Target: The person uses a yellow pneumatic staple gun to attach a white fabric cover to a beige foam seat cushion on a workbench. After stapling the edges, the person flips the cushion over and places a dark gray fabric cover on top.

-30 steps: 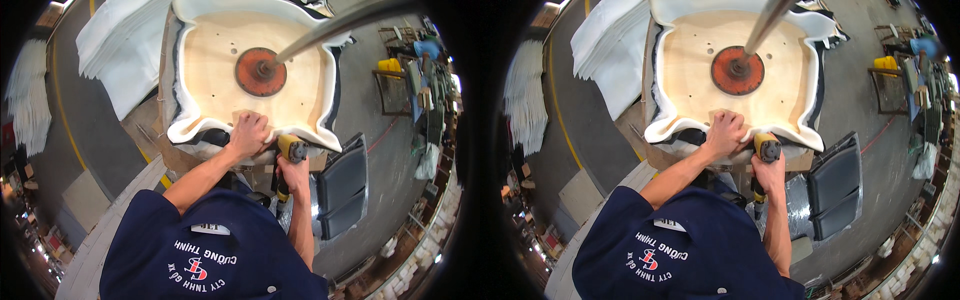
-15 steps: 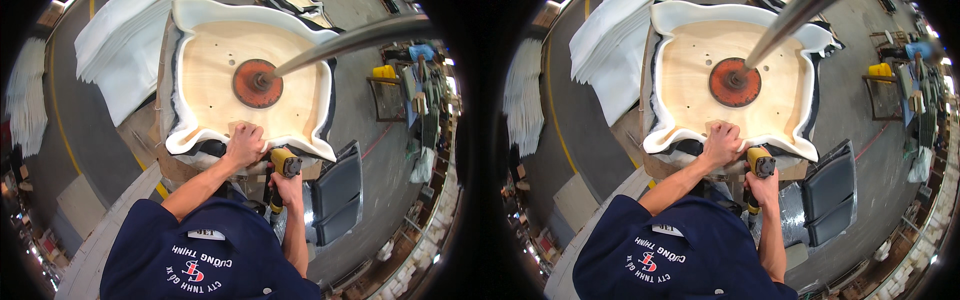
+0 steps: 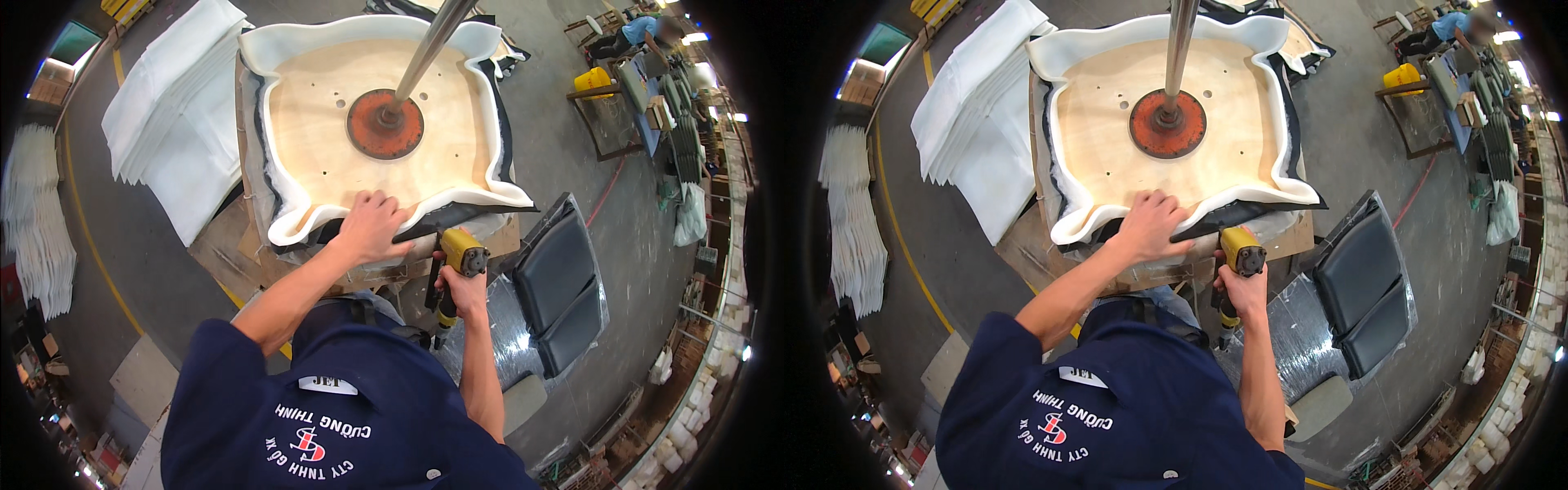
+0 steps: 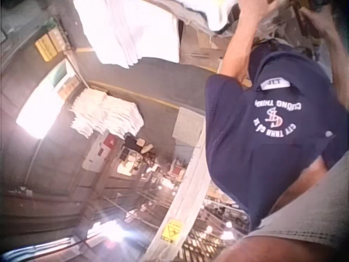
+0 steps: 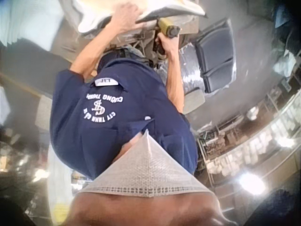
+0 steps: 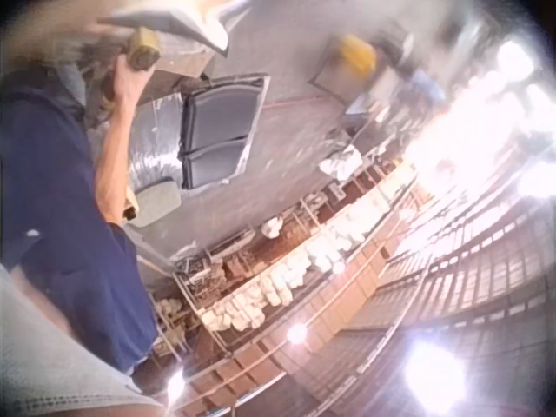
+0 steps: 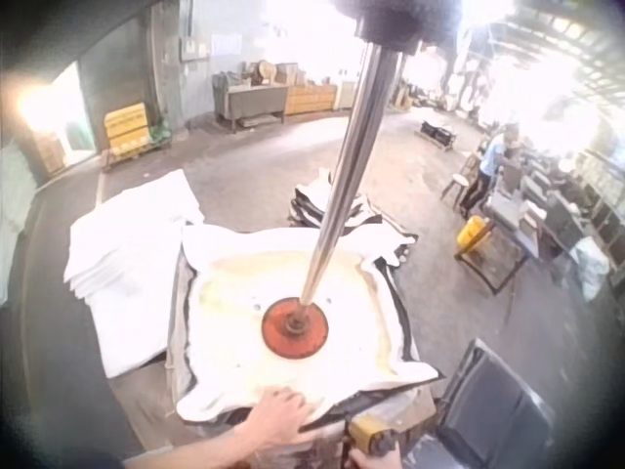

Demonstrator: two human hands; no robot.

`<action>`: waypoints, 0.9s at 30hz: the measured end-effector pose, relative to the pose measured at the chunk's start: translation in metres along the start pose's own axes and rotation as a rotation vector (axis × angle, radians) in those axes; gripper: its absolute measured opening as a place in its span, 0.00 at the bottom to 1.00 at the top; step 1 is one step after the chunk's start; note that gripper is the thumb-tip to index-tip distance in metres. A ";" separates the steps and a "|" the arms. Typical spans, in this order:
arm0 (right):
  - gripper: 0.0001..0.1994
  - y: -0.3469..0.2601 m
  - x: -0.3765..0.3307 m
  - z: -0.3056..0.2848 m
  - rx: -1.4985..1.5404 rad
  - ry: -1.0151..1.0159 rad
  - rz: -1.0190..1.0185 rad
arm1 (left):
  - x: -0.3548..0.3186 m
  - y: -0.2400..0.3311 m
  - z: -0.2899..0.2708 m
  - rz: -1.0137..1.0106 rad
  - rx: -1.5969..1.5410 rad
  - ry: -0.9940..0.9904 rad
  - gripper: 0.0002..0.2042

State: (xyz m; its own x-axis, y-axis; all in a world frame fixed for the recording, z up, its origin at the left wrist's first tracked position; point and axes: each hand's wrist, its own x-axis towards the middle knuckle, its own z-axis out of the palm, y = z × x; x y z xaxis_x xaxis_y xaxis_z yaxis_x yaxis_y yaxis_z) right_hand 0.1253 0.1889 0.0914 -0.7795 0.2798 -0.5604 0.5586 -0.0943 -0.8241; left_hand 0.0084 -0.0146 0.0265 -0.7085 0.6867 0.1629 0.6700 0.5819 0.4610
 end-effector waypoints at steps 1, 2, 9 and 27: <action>0.43 0.000 -0.001 0.002 0.002 -0.003 -0.008 | -0.010 0.004 -0.011 -0.056 0.052 -0.087 0.30; 0.43 -0.003 0.001 0.001 0.010 0.001 0.004 | -0.010 0.006 -0.009 -0.068 0.069 -0.062 0.30; 0.45 -0.025 0.010 0.007 0.005 -0.045 0.039 | 0.012 -0.001 0.022 0.011 0.061 0.167 0.20; 0.39 -0.056 0.034 0.036 -0.251 -0.120 0.120 | 0.012 0.005 0.033 -0.237 0.038 0.275 0.15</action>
State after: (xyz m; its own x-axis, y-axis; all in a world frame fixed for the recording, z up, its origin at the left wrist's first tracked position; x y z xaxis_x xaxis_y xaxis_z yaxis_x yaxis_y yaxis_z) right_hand 0.0569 0.1697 0.1158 -0.7234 0.1649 -0.6704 0.6895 0.1235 -0.7136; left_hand 0.0106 0.0113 0.0024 -0.8746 0.3911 0.2867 0.4845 0.7298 0.4824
